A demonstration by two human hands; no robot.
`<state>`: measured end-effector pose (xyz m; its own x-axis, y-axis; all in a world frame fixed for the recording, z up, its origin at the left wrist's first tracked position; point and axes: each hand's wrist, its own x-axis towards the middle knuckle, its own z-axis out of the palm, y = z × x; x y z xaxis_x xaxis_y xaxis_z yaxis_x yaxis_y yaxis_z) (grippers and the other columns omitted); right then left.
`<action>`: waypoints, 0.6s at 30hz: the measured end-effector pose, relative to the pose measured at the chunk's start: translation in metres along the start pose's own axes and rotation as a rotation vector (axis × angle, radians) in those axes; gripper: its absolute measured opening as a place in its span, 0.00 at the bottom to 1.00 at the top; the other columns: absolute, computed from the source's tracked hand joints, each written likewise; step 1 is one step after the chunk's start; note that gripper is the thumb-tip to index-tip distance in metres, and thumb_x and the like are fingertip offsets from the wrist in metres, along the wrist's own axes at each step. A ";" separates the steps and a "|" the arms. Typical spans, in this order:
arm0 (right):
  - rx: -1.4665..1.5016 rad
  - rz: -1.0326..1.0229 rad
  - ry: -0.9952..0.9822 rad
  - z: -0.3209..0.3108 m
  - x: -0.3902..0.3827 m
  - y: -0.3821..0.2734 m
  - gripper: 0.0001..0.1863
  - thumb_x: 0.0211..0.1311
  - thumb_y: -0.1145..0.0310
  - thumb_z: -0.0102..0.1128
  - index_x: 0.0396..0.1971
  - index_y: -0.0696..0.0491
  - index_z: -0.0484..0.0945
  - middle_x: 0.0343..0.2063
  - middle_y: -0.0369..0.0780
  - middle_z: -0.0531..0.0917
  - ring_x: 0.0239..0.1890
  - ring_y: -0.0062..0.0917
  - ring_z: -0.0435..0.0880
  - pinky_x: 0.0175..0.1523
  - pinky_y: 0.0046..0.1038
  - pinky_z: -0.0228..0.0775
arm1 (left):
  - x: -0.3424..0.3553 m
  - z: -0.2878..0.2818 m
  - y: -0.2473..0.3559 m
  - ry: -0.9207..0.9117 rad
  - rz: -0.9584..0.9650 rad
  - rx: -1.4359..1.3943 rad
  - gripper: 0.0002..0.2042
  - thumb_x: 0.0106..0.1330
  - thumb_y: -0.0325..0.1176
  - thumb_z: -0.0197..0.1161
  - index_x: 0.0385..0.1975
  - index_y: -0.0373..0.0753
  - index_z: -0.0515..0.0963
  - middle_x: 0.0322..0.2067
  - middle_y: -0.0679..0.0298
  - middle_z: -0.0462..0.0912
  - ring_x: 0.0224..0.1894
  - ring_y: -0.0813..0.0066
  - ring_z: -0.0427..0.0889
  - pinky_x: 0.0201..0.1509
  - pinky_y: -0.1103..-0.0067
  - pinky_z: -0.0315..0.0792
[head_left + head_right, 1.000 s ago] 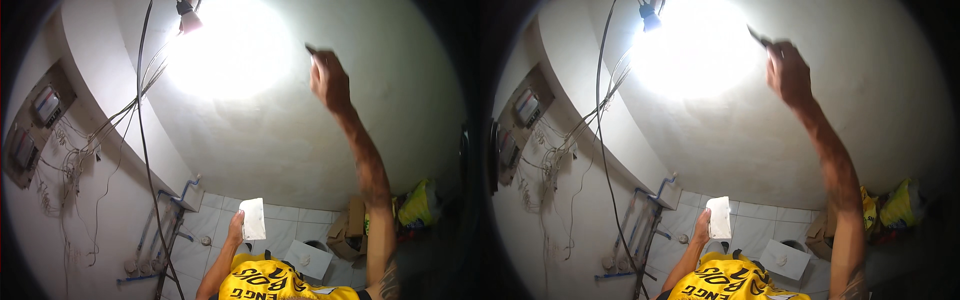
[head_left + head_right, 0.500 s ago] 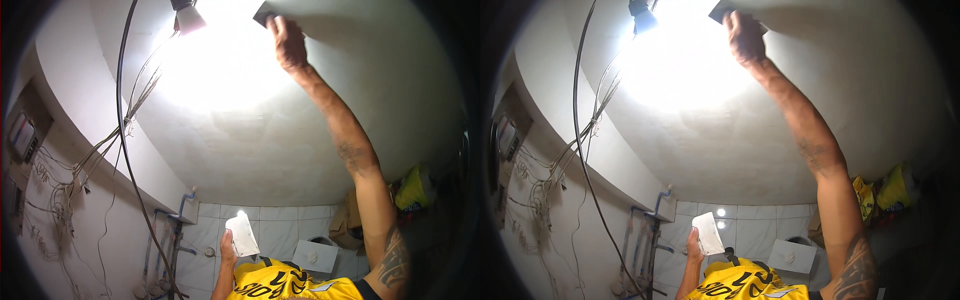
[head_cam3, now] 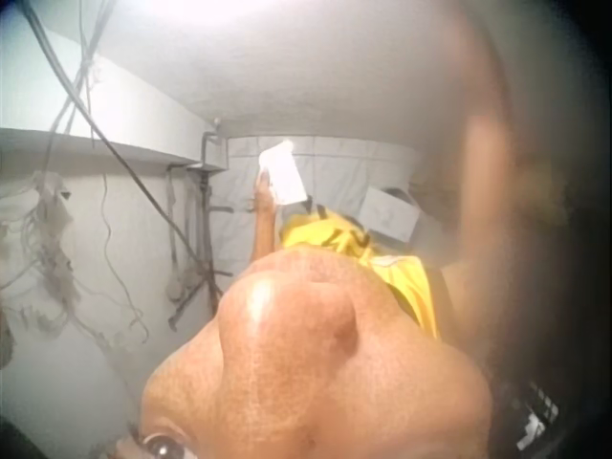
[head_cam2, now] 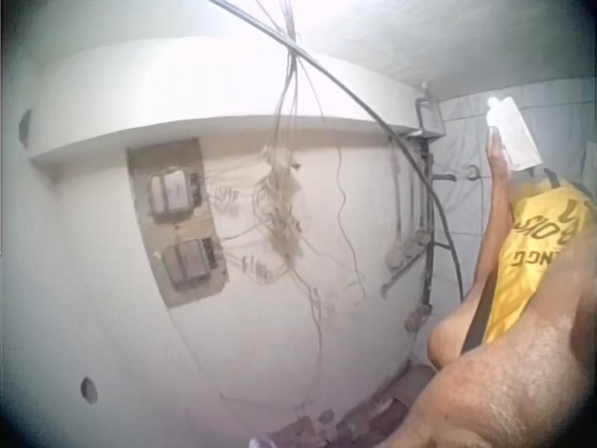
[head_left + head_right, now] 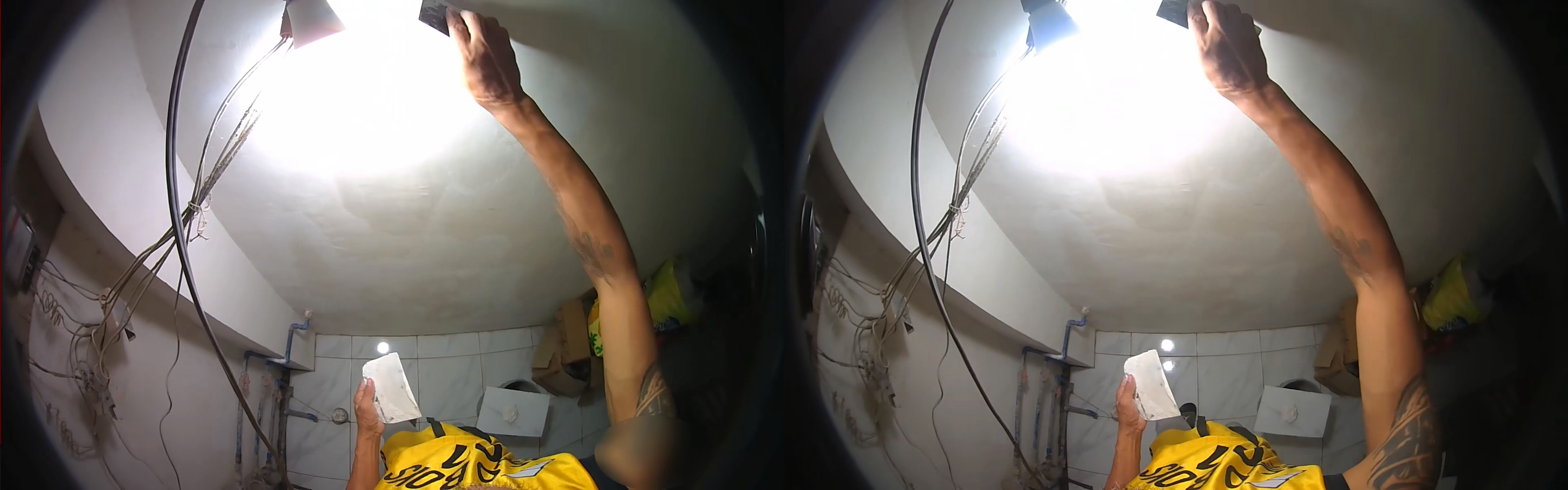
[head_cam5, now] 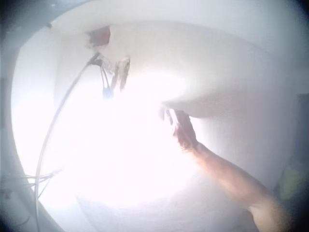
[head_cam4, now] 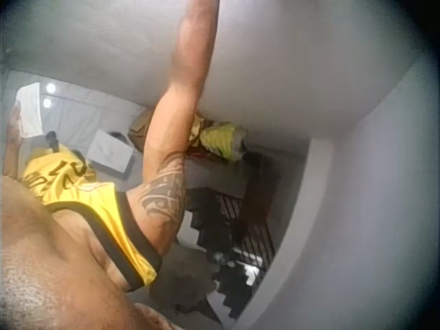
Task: The person mixes and scoops putty using two putty scrapers, then spreads and smooths the putty across the ceiling.
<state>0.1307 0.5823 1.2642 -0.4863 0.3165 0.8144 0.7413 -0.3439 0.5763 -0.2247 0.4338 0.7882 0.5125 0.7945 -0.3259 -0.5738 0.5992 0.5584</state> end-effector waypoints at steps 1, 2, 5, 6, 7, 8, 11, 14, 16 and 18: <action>0.159 0.185 -0.110 0.013 0.001 0.000 0.22 0.59 0.79 0.53 0.56 0.61 0.72 0.37 0.45 0.75 0.38 0.38 0.76 0.48 0.37 0.70 | 0.001 0.000 -0.003 0.003 -0.016 0.008 0.15 0.73 0.37 0.52 0.53 0.33 0.72 0.45 0.61 0.81 0.45 0.71 0.82 0.51 0.78 0.75; 0.132 0.098 -0.090 0.016 -0.001 -0.008 0.22 0.57 0.79 0.55 0.54 0.62 0.73 0.42 0.46 0.76 0.41 0.39 0.76 0.50 0.36 0.71 | 0.002 -0.001 -0.004 0.014 -0.024 0.015 0.15 0.73 0.37 0.52 0.52 0.33 0.72 0.45 0.61 0.81 0.45 0.72 0.82 0.51 0.78 0.75; -0.014 -0.234 -0.102 0.021 -0.027 -0.038 0.16 0.54 0.78 0.55 0.44 0.63 0.77 0.42 0.50 0.79 0.45 0.38 0.77 0.51 0.36 0.73 | 0.004 0.000 -0.004 -0.002 -0.037 0.008 0.15 0.73 0.36 0.53 0.51 0.33 0.73 0.44 0.62 0.81 0.44 0.72 0.82 0.51 0.78 0.75; -0.070 -0.351 -0.203 0.016 -0.035 -0.048 0.14 0.53 0.77 0.56 0.40 0.63 0.79 0.41 0.51 0.80 0.46 0.37 0.78 0.52 0.36 0.74 | 0.004 0.000 -0.002 -0.001 -0.037 0.010 0.15 0.73 0.36 0.53 0.51 0.33 0.73 0.44 0.62 0.81 0.44 0.72 0.82 0.51 0.78 0.75; -0.041 -0.425 -0.287 0.010 -0.043 -0.054 0.12 0.52 0.76 0.56 0.36 0.63 0.81 0.40 0.52 0.81 0.46 0.36 0.78 0.52 0.35 0.75 | 0.003 0.000 0.000 0.002 -0.031 0.007 0.15 0.73 0.37 0.53 0.51 0.33 0.72 0.44 0.61 0.81 0.44 0.72 0.82 0.51 0.78 0.75; 0.078 -0.456 -0.404 0.007 -0.046 -0.055 0.11 0.51 0.76 0.57 0.35 0.62 0.81 0.41 0.52 0.81 0.47 0.36 0.78 0.53 0.33 0.76 | 0.003 0.002 0.002 0.005 -0.024 0.001 0.15 0.73 0.37 0.52 0.52 0.33 0.72 0.45 0.61 0.81 0.45 0.72 0.82 0.51 0.78 0.75; 0.123 -0.535 -0.257 -0.005 -0.045 -0.034 0.11 0.56 0.74 0.57 0.38 0.60 0.82 0.40 0.48 0.82 0.47 0.35 0.79 0.49 0.35 0.77 | -0.001 0.009 0.009 0.021 -0.012 0.010 0.15 0.73 0.37 0.51 0.52 0.33 0.72 0.45 0.60 0.81 0.46 0.70 0.82 0.51 0.76 0.75; 0.446 0.005 -0.037 -0.024 -0.010 -0.006 0.06 0.59 0.73 0.57 0.34 0.59 0.77 0.34 0.50 0.80 0.38 0.44 0.79 0.43 0.39 0.75 | 0.006 -0.006 0.001 0.012 -0.017 0.024 0.16 0.73 0.37 0.50 0.53 0.32 0.71 0.46 0.59 0.80 0.47 0.68 0.82 0.53 0.75 0.75; -0.014 0.038 0.068 -0.009 -0.002 0.038 0.06 0.63 0.71 0.55 0.34 0.58 0.75 0.30 0.52 0.79 0.35 0.44 0.79 0.38 0.42 0.73 | 0.004 0.008 0.004 -0.021 -0.035 0.024 0.16 0.73 0.37 0.50 0.53 0.32 0.71 0.46 0.59 0.80 0.47 0.68 0.82 0.53 0.75 0.75; -0.042 0.168 0.066 0.012 0.003 0.050 0.06 0.64 0.71 0.54 0.35 0.59 0.74 0.30 0.51 0.78 0.35 0.43 0.79 0.38 0.41 0.72 | 0.004 0.014 0.007 -0.040 -0.041 0.026 0.16 0.73 0.36 0.50 0.53 0.32 0.71 0.45 0.59 0.81 0.47 0.68 0.82 0.53 0.75 0.75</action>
<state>0.1723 0.5763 1.2948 -0.3875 0.1929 0.9014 0.7956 -0.4239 0.4328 -0.2178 0.4397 0.8018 0.5607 0.7646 -0.3178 -0.5355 0.6276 0.5651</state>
